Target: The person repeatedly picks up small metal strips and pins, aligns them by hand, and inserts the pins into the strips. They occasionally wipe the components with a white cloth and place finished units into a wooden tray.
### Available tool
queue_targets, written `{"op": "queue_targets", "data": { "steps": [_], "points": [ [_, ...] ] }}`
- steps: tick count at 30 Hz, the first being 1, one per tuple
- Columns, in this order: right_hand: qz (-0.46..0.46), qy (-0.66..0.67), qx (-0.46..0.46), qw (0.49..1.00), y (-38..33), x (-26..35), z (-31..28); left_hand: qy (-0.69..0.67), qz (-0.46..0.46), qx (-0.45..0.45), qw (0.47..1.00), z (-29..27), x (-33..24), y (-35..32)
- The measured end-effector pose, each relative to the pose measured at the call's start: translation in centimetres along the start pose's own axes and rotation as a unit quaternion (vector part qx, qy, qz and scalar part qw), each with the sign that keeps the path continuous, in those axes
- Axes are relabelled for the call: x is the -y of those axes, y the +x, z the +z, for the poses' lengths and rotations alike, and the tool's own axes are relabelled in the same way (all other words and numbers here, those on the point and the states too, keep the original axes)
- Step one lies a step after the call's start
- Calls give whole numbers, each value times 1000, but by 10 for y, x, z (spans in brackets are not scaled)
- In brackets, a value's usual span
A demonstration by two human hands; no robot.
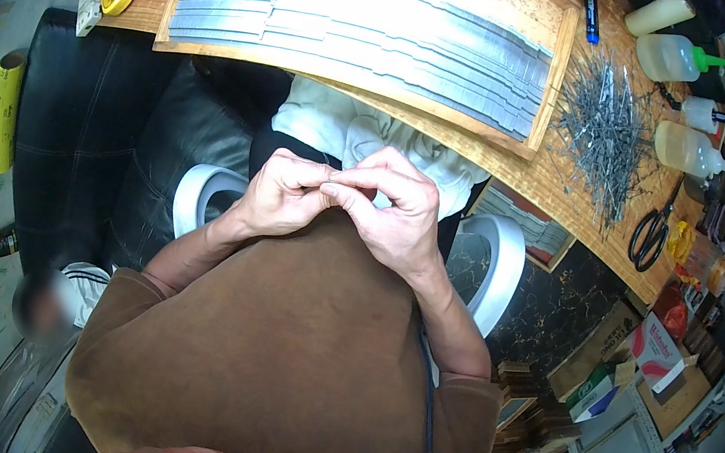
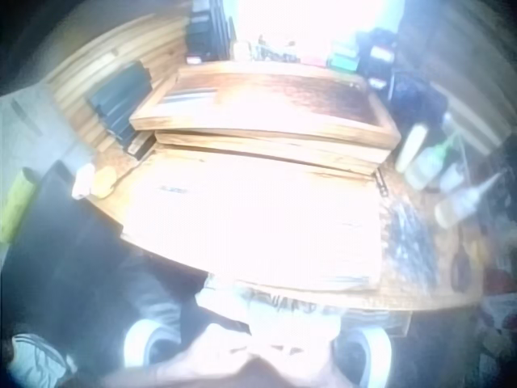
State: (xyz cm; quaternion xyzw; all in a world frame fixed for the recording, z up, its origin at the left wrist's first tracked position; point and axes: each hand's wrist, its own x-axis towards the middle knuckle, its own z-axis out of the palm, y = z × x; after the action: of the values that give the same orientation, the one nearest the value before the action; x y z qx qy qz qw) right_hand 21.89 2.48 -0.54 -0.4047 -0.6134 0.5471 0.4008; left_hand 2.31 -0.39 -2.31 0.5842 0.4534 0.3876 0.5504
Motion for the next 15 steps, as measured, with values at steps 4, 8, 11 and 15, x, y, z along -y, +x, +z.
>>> {"op": "queue_targets", "data": {
  "steps": [4, 8, 11, 15],
  "points": [
    [-4, 0, 0, 1000, 0, -1, -1, -5, 3, -5, 1000, 1, -2, 1],
    [-2, 4, 0, 1000, 1, -1, -2, 7, -2, 0, 1000, 0, -1, 1],
    [2, 7, 1, 1000, 1, -1, -2, 11, 5, 1, 1000, 0, 1, 1],
    [4, 7, 1, 1000, 1, 0, -3, 2, 6, -2, 1000, 0, -1, 2]
  ]
}}
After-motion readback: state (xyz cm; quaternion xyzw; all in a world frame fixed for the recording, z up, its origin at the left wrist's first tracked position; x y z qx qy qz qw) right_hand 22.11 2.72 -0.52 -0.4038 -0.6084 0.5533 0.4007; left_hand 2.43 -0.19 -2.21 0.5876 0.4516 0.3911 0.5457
